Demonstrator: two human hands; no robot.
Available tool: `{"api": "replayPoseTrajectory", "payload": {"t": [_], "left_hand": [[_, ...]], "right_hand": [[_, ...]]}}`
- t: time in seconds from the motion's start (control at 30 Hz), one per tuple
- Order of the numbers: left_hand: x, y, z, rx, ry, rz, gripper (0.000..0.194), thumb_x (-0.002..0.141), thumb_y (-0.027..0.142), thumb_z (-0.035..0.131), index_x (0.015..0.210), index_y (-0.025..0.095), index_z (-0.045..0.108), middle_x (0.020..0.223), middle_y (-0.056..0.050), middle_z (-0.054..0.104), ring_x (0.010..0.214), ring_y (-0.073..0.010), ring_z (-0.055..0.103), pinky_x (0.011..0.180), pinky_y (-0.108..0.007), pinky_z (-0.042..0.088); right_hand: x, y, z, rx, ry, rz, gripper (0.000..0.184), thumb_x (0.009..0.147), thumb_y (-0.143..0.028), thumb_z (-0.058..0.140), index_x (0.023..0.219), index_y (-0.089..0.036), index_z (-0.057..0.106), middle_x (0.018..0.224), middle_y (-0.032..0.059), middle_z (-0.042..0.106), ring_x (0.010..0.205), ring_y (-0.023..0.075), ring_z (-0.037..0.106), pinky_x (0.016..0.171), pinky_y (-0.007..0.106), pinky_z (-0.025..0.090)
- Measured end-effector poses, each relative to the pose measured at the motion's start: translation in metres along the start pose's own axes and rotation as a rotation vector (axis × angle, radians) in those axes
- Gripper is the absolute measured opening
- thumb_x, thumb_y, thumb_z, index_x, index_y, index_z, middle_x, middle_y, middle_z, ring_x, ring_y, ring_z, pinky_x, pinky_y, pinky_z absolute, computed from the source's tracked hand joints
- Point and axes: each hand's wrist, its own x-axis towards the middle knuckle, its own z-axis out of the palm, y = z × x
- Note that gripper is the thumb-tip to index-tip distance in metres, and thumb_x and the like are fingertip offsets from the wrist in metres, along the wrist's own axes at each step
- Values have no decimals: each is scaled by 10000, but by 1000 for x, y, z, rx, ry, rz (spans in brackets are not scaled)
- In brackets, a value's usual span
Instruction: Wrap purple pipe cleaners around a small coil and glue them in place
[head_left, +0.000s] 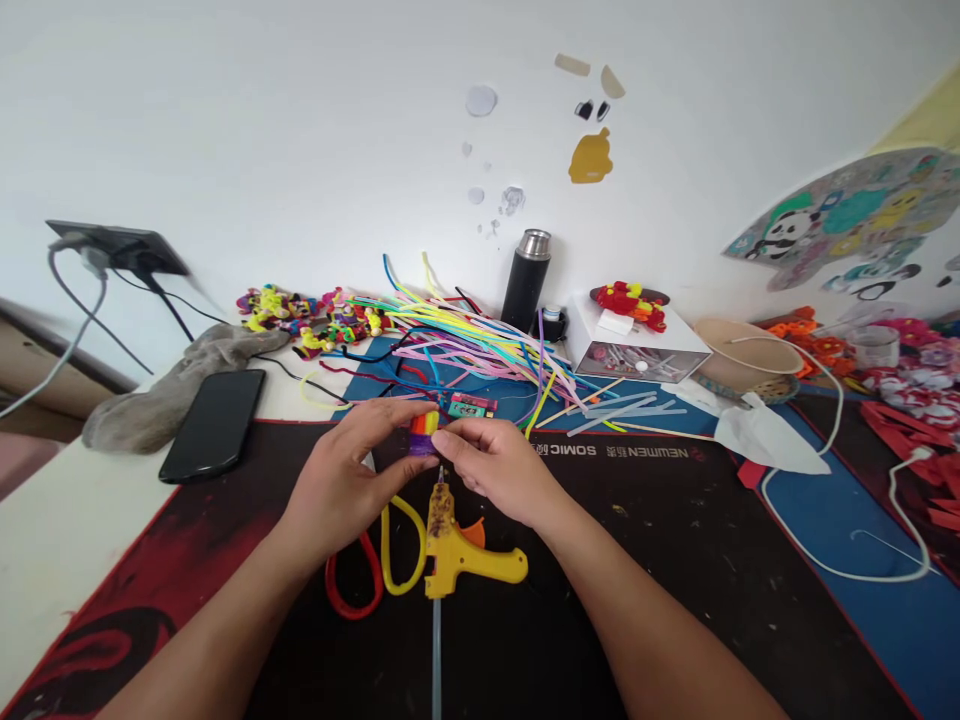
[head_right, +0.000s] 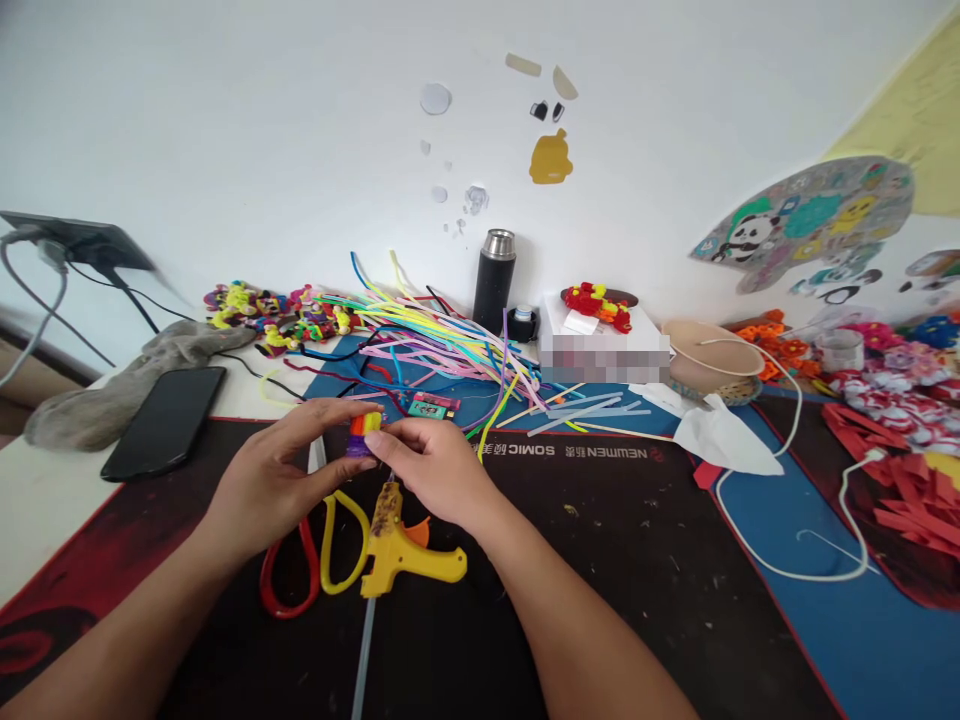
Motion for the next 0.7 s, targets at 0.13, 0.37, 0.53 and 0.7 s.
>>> {"api": "replayPoseTrajectory", "payload": {"t": [0.13,0.37,0.53,0.7], "left_hand": [[2,-1,-3,20,14,-37,410,939,398,830,1329,288,764,1280,-62,811,1225,-307,727,1108,-439,543],[2,-7,0,84,17,-23,398,946,383,810,1330,287,772,1257,-64,821,1225,-319,718,1122,-484,528],[1,-11,2,131,21,-10,393,952,357,797,1336,277,774,1262,-75,812,1230,-325,706,1101,-488,530],[2,-10,1,135,30,-23,399,947,402,806,1327,284,778,1252,-73,811,1215,-323,710,1092,-478,538]], "right_hand": [[1,0,-3,10,40,5,412,923,-601,753,852,-197,716,555,-97,373,481,100,336,490,259,264],[2,2,-4,27,81,-44,436,930,-621,754,839,-197,721,524,-100,370,458,94,315,472,251,236],[1,1,-2,31,94,-60,430,931,-616,757,836,-197,726,519,-100,374,459,94,322,472,249,241],[2,1,-2,34,89,-41,436,928,-620,746,819,-199,715,507,-103,367,452,91,313,471,253,236]]}}
